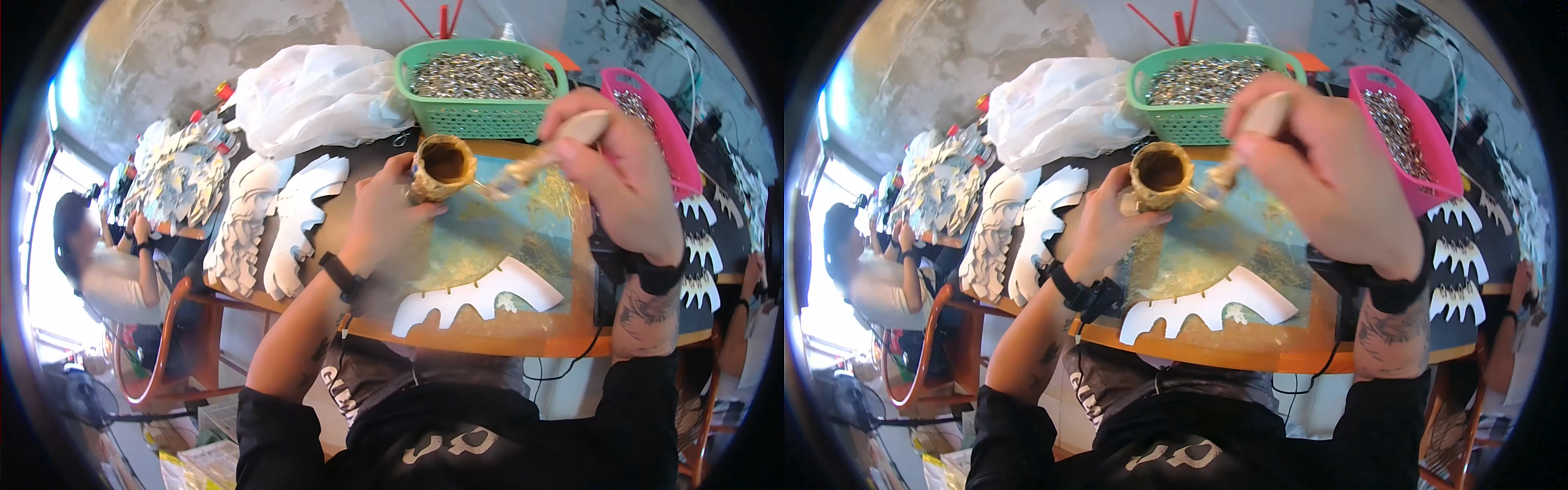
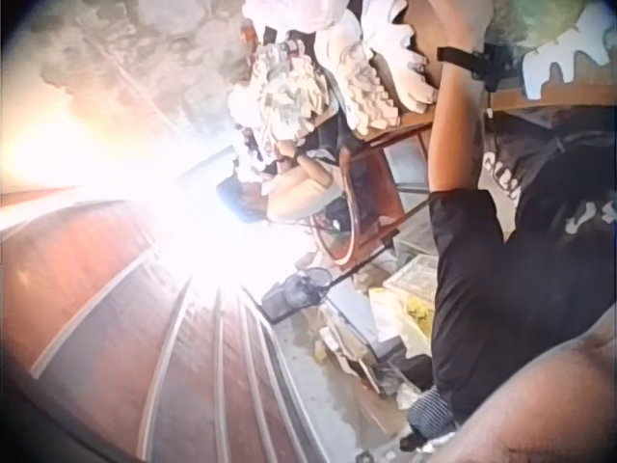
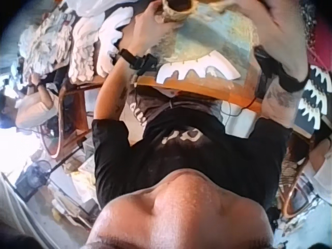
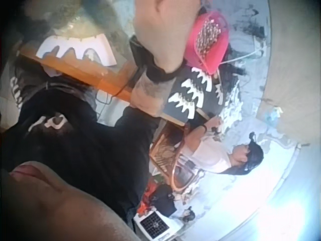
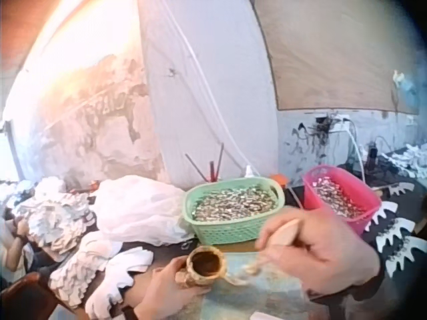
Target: The person applies a substance to white, irregularly shaped pieces using a brush and then attaches small metal rings to them. The person handles the pieces one at a time, dipping the brush into a container and placing the finished items on the table.
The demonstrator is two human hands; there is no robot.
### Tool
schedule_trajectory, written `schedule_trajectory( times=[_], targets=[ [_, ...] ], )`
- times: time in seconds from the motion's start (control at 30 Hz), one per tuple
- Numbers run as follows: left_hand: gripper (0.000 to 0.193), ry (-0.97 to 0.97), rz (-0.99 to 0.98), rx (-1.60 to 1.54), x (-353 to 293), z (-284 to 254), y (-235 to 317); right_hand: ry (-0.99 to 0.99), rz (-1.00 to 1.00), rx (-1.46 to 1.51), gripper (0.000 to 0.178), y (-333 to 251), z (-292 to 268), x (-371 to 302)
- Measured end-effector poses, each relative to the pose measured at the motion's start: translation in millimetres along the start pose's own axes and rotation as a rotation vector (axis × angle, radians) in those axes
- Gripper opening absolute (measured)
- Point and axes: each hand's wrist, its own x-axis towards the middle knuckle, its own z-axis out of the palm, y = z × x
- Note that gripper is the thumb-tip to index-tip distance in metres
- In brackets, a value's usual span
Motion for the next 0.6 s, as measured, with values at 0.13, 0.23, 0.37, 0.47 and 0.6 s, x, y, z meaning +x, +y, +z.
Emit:
schedule_trajectory(
  times=[0.13,0.23,0.37,0.47,0.6],
  targets=[
    [0.079,-0.023,-0.162,-0.075,-0.4,-3.8,3.3,0.161,0.066,0.235,0.016,-11.5,-17.2,-9.6],
    [0.083,-0.039,-0.147,-0.206,-6.0,-6.3,-3.1,0.341,-0.126,0.282,0.028,-7.2,-26.4,-4.0],
    [0.082,-0.055,-0.023,-0.017,-22.7,-19.0,-10.4,0.548,-0.113,0.363,0.036,-2.9,-15.7,7.9],
    [0.071,0.045,0.03,0.31,-52.6,-34.0,4.5,0.596,-0.097,0.467,0.039,0.0,-14.3,7.8],
    [0.054,-0.016,0.235,0.344,-135.0,-29.9,35.5,0.388,-0.104,0.506,0.038,-5.4,-8.8,-7.5]
  ],
)
